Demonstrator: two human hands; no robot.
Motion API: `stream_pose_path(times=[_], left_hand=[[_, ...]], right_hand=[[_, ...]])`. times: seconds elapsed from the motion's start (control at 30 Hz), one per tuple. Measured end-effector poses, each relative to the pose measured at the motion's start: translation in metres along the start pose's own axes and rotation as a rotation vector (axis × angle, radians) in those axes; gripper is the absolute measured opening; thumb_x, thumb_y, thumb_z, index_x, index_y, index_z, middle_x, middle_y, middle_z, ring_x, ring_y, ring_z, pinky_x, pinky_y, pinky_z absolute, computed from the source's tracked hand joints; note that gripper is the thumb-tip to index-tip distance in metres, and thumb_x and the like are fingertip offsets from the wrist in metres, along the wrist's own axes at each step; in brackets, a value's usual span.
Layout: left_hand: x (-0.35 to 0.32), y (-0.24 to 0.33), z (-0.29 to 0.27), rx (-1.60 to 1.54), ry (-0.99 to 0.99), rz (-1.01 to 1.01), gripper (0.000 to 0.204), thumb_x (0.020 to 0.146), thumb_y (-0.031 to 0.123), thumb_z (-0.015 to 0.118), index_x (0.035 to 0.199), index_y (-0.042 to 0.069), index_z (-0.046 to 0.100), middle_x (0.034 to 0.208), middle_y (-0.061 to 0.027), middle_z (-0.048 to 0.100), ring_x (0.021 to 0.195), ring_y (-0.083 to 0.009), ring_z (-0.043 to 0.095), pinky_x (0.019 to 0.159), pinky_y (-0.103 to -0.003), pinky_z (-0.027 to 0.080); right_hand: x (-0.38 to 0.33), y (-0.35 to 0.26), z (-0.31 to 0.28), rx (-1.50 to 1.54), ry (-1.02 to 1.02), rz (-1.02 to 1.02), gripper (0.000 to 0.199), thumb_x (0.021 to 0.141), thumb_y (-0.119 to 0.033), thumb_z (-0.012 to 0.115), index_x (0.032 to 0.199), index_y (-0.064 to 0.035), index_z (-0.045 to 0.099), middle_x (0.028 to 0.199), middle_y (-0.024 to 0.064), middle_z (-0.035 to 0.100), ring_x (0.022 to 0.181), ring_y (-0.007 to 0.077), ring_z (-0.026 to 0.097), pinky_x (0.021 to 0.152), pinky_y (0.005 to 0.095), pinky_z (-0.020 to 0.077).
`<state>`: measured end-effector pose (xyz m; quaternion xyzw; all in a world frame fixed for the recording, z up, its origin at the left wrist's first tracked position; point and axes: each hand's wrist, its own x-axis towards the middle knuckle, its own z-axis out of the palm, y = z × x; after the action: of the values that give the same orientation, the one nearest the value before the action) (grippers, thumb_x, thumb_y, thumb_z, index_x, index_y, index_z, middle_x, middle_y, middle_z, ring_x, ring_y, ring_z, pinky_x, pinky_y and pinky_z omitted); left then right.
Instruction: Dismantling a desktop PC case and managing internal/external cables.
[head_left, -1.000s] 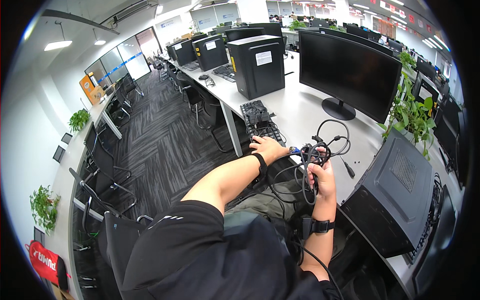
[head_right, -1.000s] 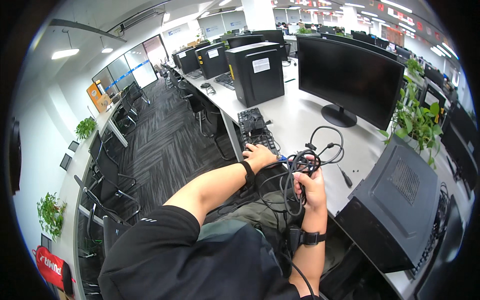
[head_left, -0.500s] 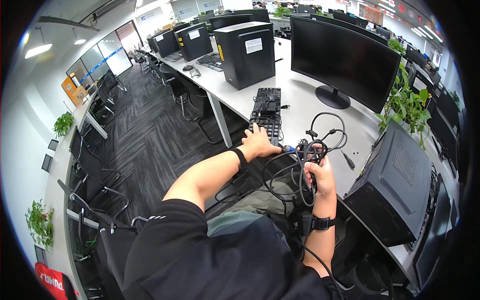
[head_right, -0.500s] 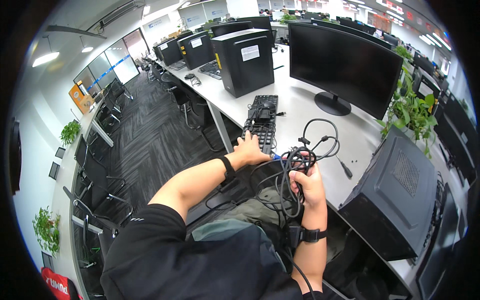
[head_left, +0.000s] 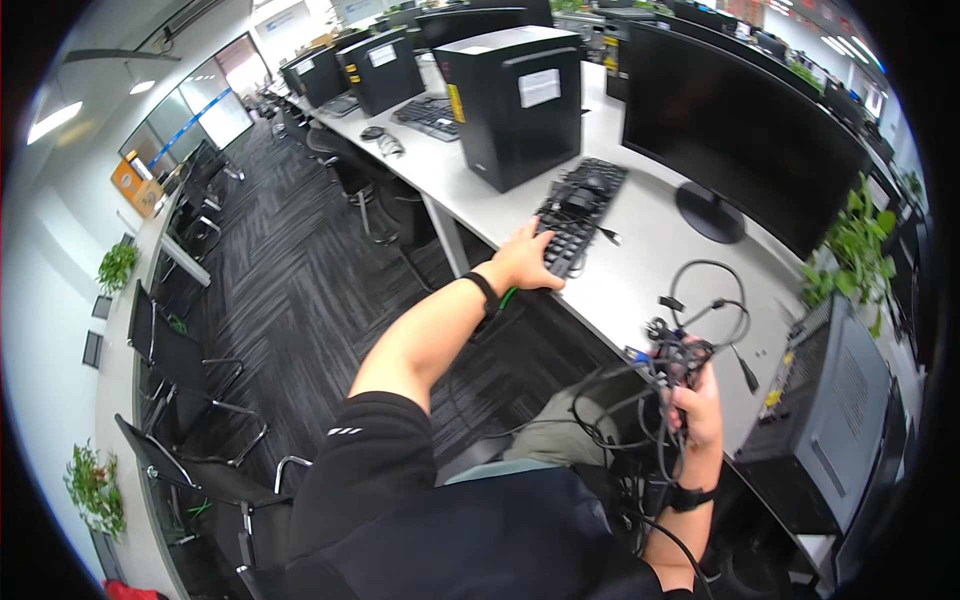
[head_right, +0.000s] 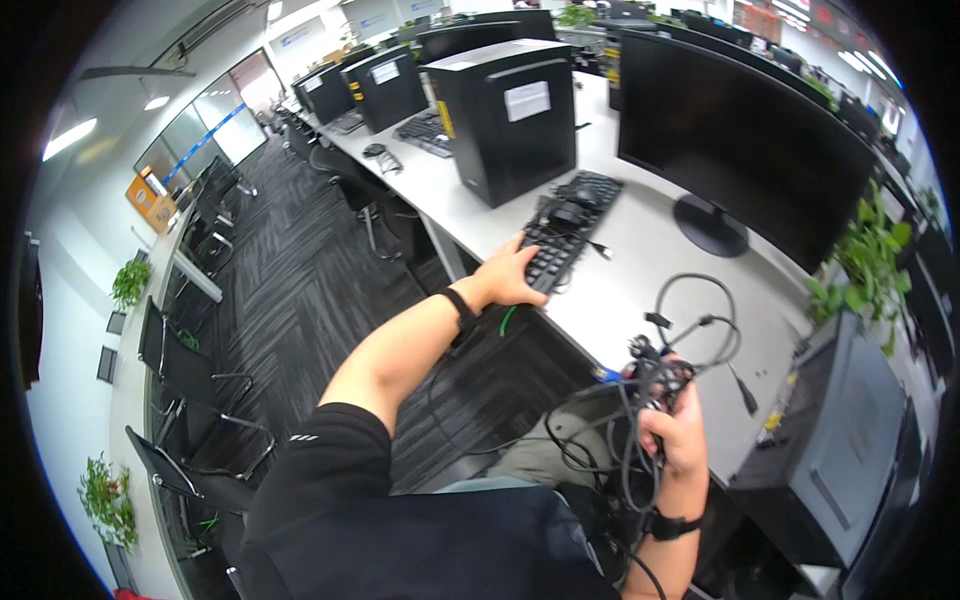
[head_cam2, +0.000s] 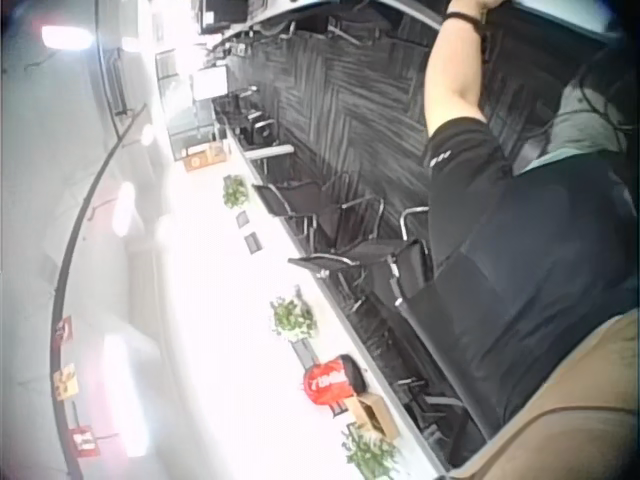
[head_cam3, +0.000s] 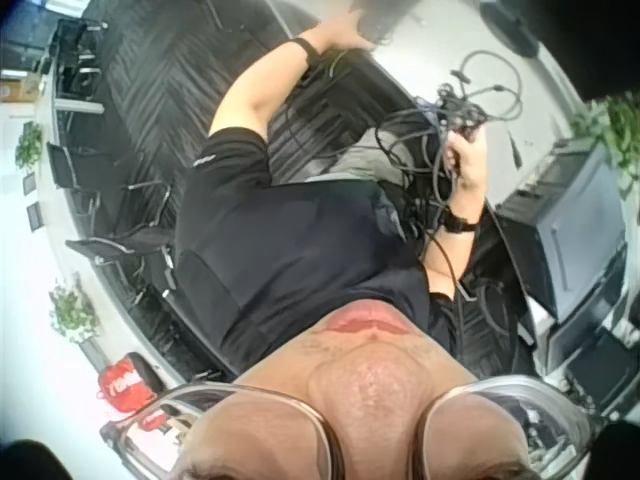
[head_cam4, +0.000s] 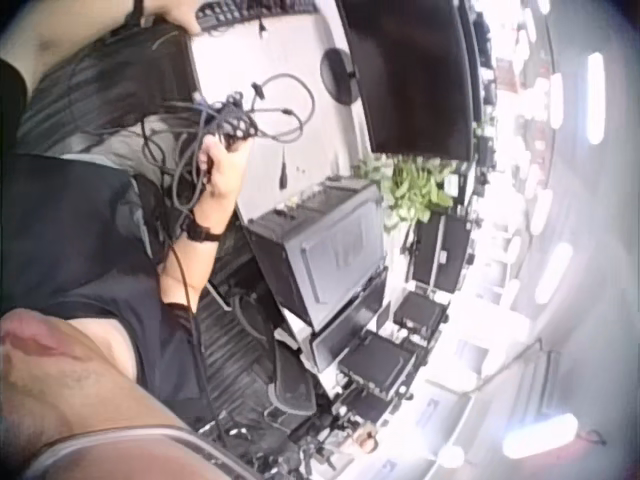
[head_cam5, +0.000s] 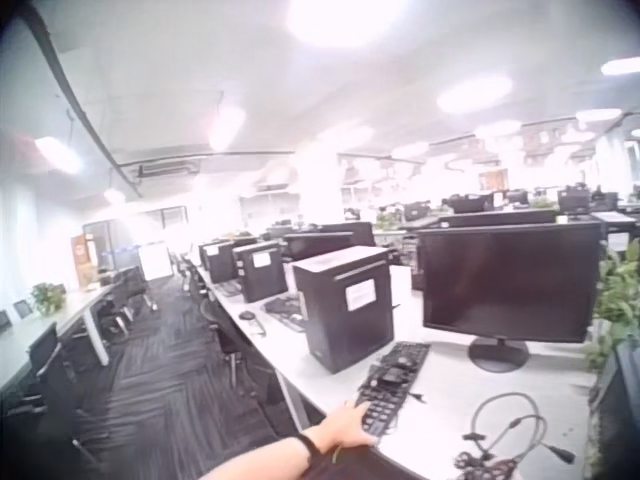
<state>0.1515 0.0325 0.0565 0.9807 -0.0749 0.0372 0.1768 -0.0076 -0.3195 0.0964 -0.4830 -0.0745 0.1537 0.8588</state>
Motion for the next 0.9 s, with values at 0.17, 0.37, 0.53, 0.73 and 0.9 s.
stream_pose_path(times=[0.17,0.37,0.53,0.73,0.9], left_hand=[[0.032,-0.034,-0.001,-0.039,0.047,0.057,0.104,0.053,0.051,0.08,0.14,0.003,0.048,0.15,-0.0364,0.026,0.137,-0.0472,0.033,0.114,-0.044,0.032],[0.05,-0.052,-0.002,-0.039,0.145,-0.052,0.113,0.054,0.052,0.081,0.148,0.007,0.036,0.15,-0.0335,0.027,0.135,-0.0474,0.036,0.109,-0.052,0.034],[0.051,-0.06,0.0,-0.069,0.206,-0.222,0.114,0.057,0.054,0.081,0.144,-0.002,0.035,0.146,-0.0313,0.036,0.134,-0.0438,0.037,0.112,-0.048,0.029],[0.058,-0.06,0.002,-0.137,0.279,-0.249,0.111,0.056,0.053,0.082,0.139,-0.005,0.039,0.137,-0.0261,0.045,0.128,-0.0394,0.042,0.109,-0.047,0.031],[0.069,-0.062,0.012,-0.118,0.36,-0.251,0.106,0.055,0.053,0.083,0.136,-0.004,0.043,0.135,-0.0233,0.046,0.126,-0.0378,0.043,0.107,-0.046,0.033]], right_hand=[[0.033,0.011,0.006,-0.017,0.006,-0.021,0.08,0.069,-0.007,0.075,0.137,-0.0097,0.033,0.11,0.0173,0.06,0.043,0.0105,0.048,0.033,0.0202,0.036],[0.074,0.017,0.015,-0.07,0.026,0.048,0.078,0.071,-0.012,0.078,0.137,-0.0096,0.034,0.089,0.0077,0.056,0.042,0.0085,0.046,0.033,0.0186,0.0358],[0.103,0.008,0.019,-0.121,0.062,0.036,0.062,0.077,-0.015,0.071,0.128,-0.007,0.037,0.063,0.0019,0.047,0.037,0.0077,0.04,0.032,0.0212,0.0343],[0.132,0.0,0.019,-0.127,0.04,0.012,0.053,0.08,-0.013,0.066,0.126,-0.0116,0.039,0.065,-0.0004,0.046,0.038,0.0067,0.038,0.033,0.0207,0.0332],[0.14,0.007,0.022,0.153,-0.002,0.007,0.054,0.082,-0.013,0.068,0.129,-0.0171,0.041,0.088,-0.0004,0.051,0.048,0.0056,0.043,0.039,0.0194,0.036]])
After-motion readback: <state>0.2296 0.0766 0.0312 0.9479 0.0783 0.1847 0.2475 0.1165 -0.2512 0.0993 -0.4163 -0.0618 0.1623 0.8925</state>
